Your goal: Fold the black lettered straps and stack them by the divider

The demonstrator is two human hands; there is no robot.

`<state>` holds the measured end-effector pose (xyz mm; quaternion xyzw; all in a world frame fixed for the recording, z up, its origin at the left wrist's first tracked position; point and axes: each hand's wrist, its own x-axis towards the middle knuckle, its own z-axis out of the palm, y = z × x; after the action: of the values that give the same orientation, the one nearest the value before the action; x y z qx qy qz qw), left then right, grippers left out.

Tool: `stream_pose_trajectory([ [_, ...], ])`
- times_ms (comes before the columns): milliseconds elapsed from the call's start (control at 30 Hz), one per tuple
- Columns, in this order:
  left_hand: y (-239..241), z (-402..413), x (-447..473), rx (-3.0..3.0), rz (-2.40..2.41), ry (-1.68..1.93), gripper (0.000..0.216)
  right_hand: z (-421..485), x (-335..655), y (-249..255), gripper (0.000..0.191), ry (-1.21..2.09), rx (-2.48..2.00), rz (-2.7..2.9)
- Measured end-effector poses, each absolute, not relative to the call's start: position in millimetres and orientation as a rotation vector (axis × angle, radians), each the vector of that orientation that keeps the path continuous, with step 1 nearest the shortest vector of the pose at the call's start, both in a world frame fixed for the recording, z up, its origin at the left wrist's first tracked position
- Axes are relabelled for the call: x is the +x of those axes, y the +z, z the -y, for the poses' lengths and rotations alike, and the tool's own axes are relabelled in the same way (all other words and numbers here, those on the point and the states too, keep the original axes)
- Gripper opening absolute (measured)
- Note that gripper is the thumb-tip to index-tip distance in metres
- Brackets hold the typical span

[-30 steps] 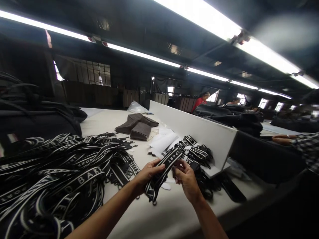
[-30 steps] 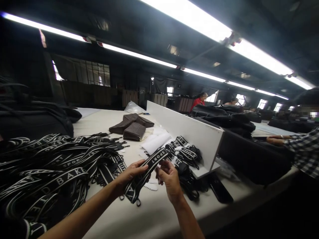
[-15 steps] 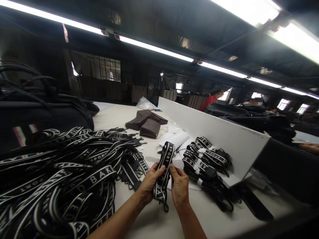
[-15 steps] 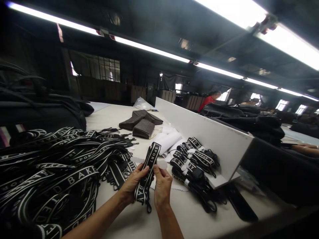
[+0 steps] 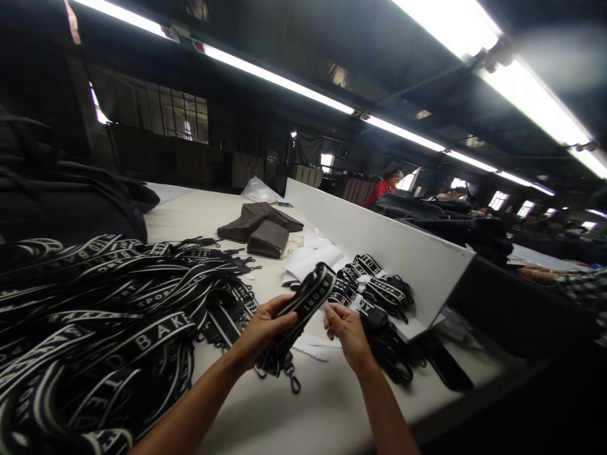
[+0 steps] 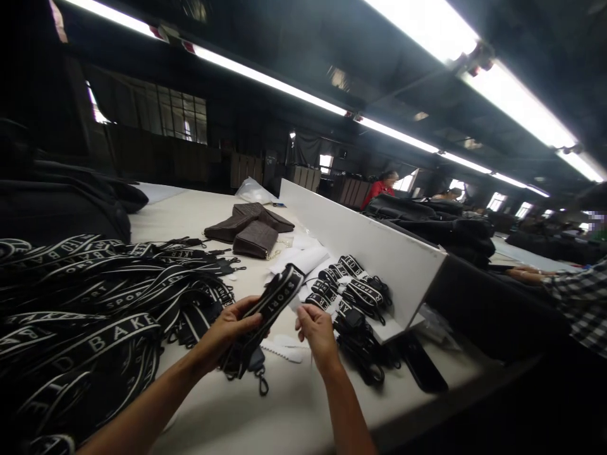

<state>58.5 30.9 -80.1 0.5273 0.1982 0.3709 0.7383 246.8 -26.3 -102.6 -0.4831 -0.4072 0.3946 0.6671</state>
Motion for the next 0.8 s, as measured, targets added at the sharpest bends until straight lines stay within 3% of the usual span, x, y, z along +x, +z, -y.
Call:
stream_pose_trajectory([
  [133,-88.9,-26.9,61.3,1.204,-0.379,0.619,0.047,28.6,227.3,-103.4,0.022,0.933,-1.025,1.030],
  [333,-101.1,-30.9,63.8,1.096,-0.515,0.588,0.079,22.2,222.4,-113.4,0.020,0.936,-0.922,0.912],
  [633,-97.0,-24.2,71.0,1.172,-0.564,0.727,0.049,38.8,215.5,-107.6,0.023,1.161,-0.804,0.825],
  [800,-100.8,-38.7,73.7,1.474,-0.874,0.974,0.047,48.9,207.0,-128.2,0.050,0.938,-1.129,0.730],
])
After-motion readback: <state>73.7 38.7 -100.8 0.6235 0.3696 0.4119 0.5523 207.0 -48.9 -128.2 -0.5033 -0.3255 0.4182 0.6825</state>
